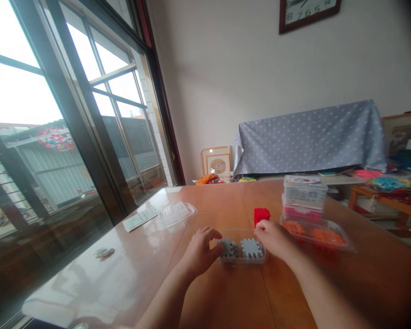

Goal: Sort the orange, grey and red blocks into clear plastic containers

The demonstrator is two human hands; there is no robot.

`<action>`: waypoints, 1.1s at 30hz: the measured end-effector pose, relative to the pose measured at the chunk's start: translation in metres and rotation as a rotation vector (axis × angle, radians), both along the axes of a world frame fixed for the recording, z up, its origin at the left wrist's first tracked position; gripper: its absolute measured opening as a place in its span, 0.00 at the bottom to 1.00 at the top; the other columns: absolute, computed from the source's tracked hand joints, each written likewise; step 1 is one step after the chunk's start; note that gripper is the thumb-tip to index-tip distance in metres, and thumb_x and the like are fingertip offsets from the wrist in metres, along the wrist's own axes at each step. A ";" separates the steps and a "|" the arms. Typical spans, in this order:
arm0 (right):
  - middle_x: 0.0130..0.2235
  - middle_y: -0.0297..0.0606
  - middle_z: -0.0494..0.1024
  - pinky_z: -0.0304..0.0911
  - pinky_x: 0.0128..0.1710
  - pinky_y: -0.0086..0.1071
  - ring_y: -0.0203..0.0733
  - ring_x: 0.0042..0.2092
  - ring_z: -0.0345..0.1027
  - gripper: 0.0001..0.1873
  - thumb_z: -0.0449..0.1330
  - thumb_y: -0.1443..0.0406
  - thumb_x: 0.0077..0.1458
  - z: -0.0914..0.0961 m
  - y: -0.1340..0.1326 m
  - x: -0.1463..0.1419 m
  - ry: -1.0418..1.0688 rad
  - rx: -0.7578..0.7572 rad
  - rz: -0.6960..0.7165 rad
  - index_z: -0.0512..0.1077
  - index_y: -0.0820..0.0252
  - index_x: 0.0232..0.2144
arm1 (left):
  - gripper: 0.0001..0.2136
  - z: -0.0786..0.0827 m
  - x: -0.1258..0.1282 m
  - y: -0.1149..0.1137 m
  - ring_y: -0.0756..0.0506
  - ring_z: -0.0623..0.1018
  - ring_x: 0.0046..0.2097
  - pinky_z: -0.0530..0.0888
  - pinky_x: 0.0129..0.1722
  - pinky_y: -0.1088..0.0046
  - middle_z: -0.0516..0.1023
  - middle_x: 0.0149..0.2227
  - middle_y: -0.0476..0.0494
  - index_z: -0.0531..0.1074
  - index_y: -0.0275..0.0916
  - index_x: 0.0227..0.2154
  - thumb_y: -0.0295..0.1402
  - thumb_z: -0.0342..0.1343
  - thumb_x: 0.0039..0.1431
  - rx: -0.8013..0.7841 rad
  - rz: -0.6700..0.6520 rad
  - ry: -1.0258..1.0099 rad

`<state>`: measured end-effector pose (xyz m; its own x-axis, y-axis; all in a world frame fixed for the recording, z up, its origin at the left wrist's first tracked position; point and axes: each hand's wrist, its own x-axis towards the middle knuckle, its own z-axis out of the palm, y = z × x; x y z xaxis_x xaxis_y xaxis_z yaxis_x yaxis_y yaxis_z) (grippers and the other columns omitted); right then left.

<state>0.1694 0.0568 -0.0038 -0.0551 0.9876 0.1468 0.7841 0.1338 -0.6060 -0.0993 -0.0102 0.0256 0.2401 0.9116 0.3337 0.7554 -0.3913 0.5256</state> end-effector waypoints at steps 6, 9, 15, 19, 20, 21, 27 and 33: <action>0.24 0.32 0.74 0.43 0.28 0.31 0.38 0.28 0.64 0.10 0.57 0.61 0.58 -0.008 0.004 -0.003 -0.025 0.012 0.000 0.73 0.56 0.26 | 0.12 -0.004 0.005 -0.007 0.37 0.71 0.56 0.68 0.57 0.56 0.76 0.55 0.45 0.81 0.53 0.45 0.34 0.59 0.61 0.055 -0.047 0.139; 0.24 0.32 0.74 0.44 0.28 0.30 0.39 0.28 0.65 0.09 0.57 0.61 0.58 -0.012 0.007 -0.002 -0.022 0.018 0.013 0.73 0.55 0.28 | 0.11 -0.004 0.005 -0.009 0.36 0.69 0.57 0.66 0.58 0.53 0.76 0.55 0.46 0.81 0.55 0.45 0.36 0.58 0.62 0.052 -0.036 0.178; 0.25 0.32 0.75 0.45 0.27 0.30 0.39 0.28 0.66 0.08 0.57 0.62 0.57 -0.019 0.011 -0.001 0.008 0.034 0.032 0.73 0.55 0.28 | 0.11 -0.004 0.004 -0.010 0.37 0.69 0.57 0.65 0.58 0.54 0.79 0.52 0.46 0.82 0.55 0.44 0.37 0.56 0.64 0.080 -0.046 0.169; 0.25 0.32 0.77 0.46 0.27 0.30 0.39 0.29 0.67 0.08 0.57 0.63 0.56 -0.023 0.014 -0.001 0.004 0.042 0.041 0.73 0.56 0.27 | 0.10 -0.007 0.008 -0.011 0.37 0.71 0.56 0.66 0.57 0.54 0.81 0.49 0.45 0.82 0.53 0.43 0.36 0.56 0.65 0.059 -0.016 0.136; 0.25 0.32 0.77 0.47 0.27 0.30 0.39 0.29 0.67 0.08 0.57 0.63 0.56 -0.025 0.015 -0.001 0.007 0.041 0.045 0.73 0.56 0.27 | 0.10 -0.007 0.009 -0.012 0.38 0.71 0.56 0.66 0.57 0.55 0.81 0.49 0.45 0.82 0.52 0.42 0.37 0.56 0.65 0.053 -0.009 0.126; 0.24 0.32 0.77 0.47 0.27 0.29 0.39 0.29 0.68 0.08 0.57 0.62 0.56 -0.027 0.017 -0.001 0.011 0.039 0.049 0.73 0.56 0.27 | 0.10 -0.007 0.009 -0.013 0.38 0.71 0.55 0.66 0.57 0.55 0.81 0.49 0.45 0.82 0.53 0.42 0.37 0.56 0.64 0.049 -0.005 0.113; 0.25 0.33 0.78 0.52 0.28 0.30 0.41 0.29 0.70 0.12 0.54 0.59 0.59 -0.038 0.024 0.001 0.038 0.002 0.093 0.74 0.55 0.30 | 0.11 -0.015 -0.008 -0.004 0.40 0.75 0.53 0.69 0.55 0.59 0.81 0.48 0.44 0.80 0.49 0.44 0.43 0.55 0.66 0.119 0.078 -0.093; 0.25 0.34 0.79 0.55 0.30 0.31 0.44 0.30 0.73 0.14 0.54 0.55 0.59 -0.033 0.022 0.003 -0.001 -0.007 0.100 0.74 0.52 0.28 | 0.13 -0.038 -0.059 0.029 0.42 0.78 0.45 0.74 0.46 0.64 0.77 0.42 0.41 0.73 0.39 0.42 0.42 0.55 0.63 0.303 0.555 -0.563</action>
